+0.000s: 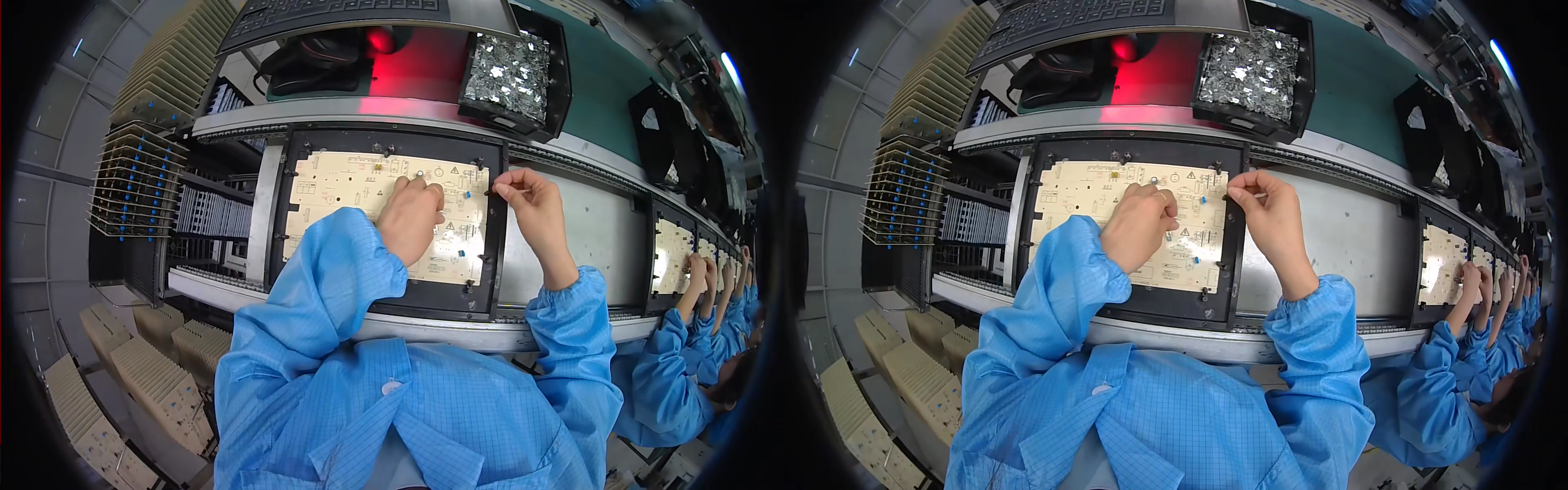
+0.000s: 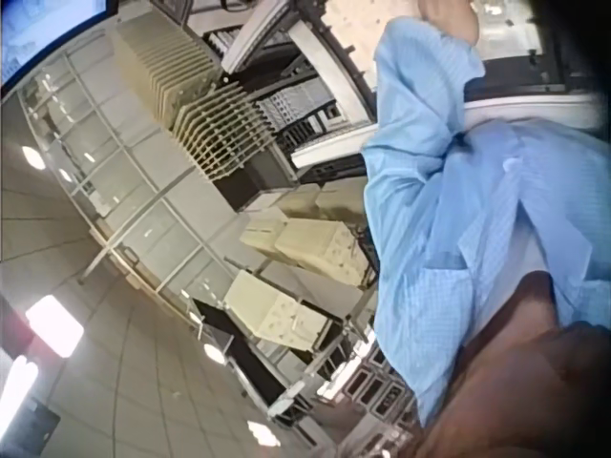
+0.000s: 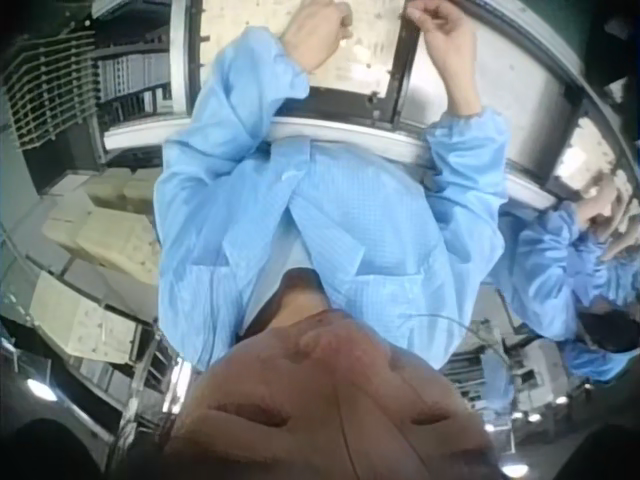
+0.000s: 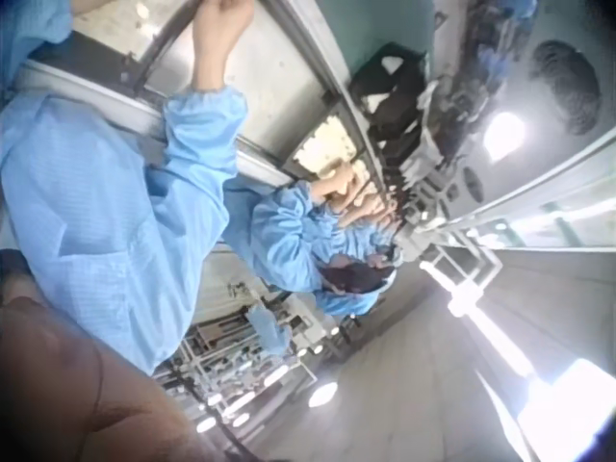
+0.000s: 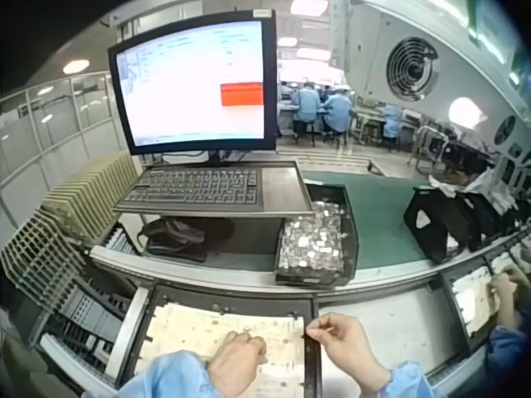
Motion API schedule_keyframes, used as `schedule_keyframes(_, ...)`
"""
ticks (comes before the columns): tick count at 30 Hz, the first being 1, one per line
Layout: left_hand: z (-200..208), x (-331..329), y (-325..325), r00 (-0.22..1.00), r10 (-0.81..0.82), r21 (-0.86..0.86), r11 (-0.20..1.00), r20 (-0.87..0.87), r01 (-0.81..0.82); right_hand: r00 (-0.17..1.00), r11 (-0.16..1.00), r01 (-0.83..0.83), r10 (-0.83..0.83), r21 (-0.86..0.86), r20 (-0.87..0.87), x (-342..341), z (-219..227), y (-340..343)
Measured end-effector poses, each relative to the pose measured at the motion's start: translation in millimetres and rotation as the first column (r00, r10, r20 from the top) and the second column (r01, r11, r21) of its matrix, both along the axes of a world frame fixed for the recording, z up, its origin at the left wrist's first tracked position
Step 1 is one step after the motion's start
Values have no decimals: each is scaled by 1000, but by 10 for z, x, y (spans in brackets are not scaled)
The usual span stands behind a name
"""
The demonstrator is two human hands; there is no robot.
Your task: Assembling electronic components onto printed circuit boards at a manual assembly station.
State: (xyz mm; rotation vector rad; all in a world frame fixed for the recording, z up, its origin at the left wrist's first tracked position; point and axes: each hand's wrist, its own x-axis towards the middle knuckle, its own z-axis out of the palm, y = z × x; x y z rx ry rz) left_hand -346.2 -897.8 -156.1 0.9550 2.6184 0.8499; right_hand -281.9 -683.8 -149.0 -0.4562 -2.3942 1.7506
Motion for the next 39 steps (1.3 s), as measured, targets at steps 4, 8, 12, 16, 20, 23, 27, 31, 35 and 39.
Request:
schedule_keyframes(4,57,-23,26,999,-31,10,999,16,30,998,995,29,-33,92,48,-168,59,-3)
schedule_keyframes(8,78,-241,189,976,59,252,961,210,-113,996,995,27,-35,99,84,-322,5,11)
schedule_keyframes(12,154,-419,399,970,160,259,944,183,-204,998,983,40,-47,179,37,-391,-135,-34)
schedule_keyframes(16,76,-505,475,940,253,190,935,228,-298,992,968,65,-88,241,87,-437,-100,-124)
schedule_keyframes(20,112,-505,452,954,246,179,944,173,-276,987,947,112,-142,299,79,-474,-140,-134)
schedule_keyframes(23,156,-533,418,945,235,173,945,226,-277,979,923,126,-176,363,106,-503,-132,-94)
schedule_keyframes(27,189,-586,377,935,214,196,941,282,-275,951,869,118,-238,481,197,-562,8,-148)
schedule_keyframes(31,250,-588,358,929,224,201,936,296,-289,962,707,116,-254,698,97,-529,74,-395)
schedule_keyframes(35,247,-620,304,918,207,207,935,338,-288,994,686,114,-79,719,-82,-274,83,-515)
schedule_keyframes(39,179,-624,341,950,171,165,962,261,-219,976,789,-167,219,591,-16,103,82,-706)
